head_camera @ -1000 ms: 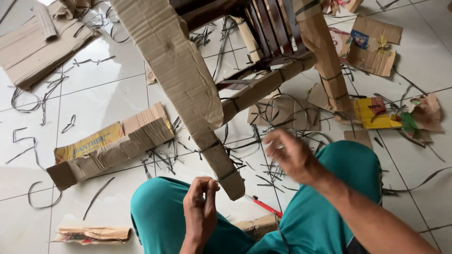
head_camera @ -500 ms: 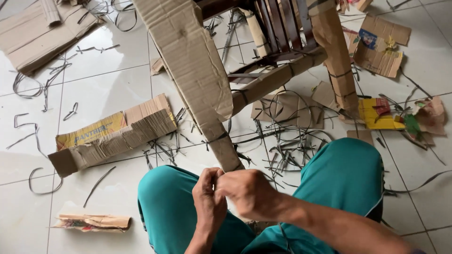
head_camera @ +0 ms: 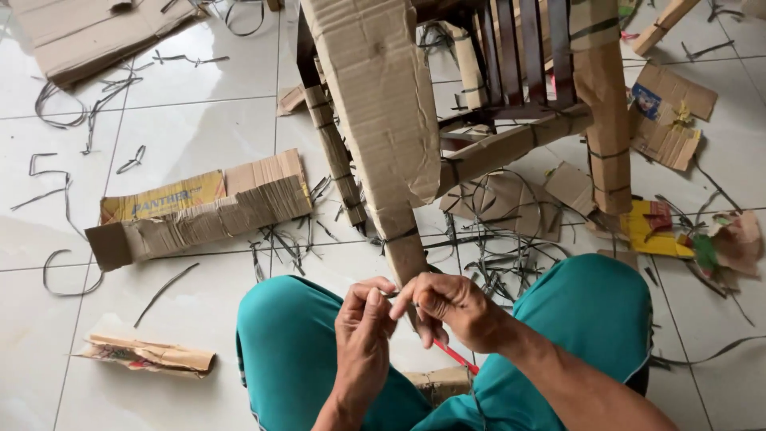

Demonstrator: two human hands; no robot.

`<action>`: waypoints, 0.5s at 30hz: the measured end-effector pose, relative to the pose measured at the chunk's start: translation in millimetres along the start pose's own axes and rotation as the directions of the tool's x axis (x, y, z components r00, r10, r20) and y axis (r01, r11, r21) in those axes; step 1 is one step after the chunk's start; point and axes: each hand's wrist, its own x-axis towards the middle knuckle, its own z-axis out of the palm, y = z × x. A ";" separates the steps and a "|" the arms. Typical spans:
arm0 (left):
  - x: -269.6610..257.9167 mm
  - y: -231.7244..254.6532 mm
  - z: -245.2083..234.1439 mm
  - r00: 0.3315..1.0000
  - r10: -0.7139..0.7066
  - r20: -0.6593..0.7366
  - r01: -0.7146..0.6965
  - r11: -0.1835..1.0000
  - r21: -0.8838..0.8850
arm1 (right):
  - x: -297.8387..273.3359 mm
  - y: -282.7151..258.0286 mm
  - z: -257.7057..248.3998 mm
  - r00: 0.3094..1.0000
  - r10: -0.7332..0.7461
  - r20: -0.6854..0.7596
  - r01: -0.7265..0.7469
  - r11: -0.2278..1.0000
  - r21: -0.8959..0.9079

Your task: Securing cardboard protective padding to the legs of a wooden chair using plastic straps and a utility knife.

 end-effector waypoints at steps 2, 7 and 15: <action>6.5 0.5 0.5 0.996 0.003 0.089 0.007 0.994 -0.113 | 5.1 1.9 -8.1 1.000 0.011 0.025 -0.012 1.000 0.023; 21.5 16.4 1.0 0.963 0.033 0.268 -0.073 0.988 0.138 | 16.6 -3.8 -23.7 0.981 0.082 0.176 -0.046 0.979 -0.199; 25.0 23.7 -12.5 0.857 0.105 0.505 -0.479 0.526 0.703 | 13.8 -8.0 -36.2 0.985 0.088 0.149 -0.032 0.938 -0.344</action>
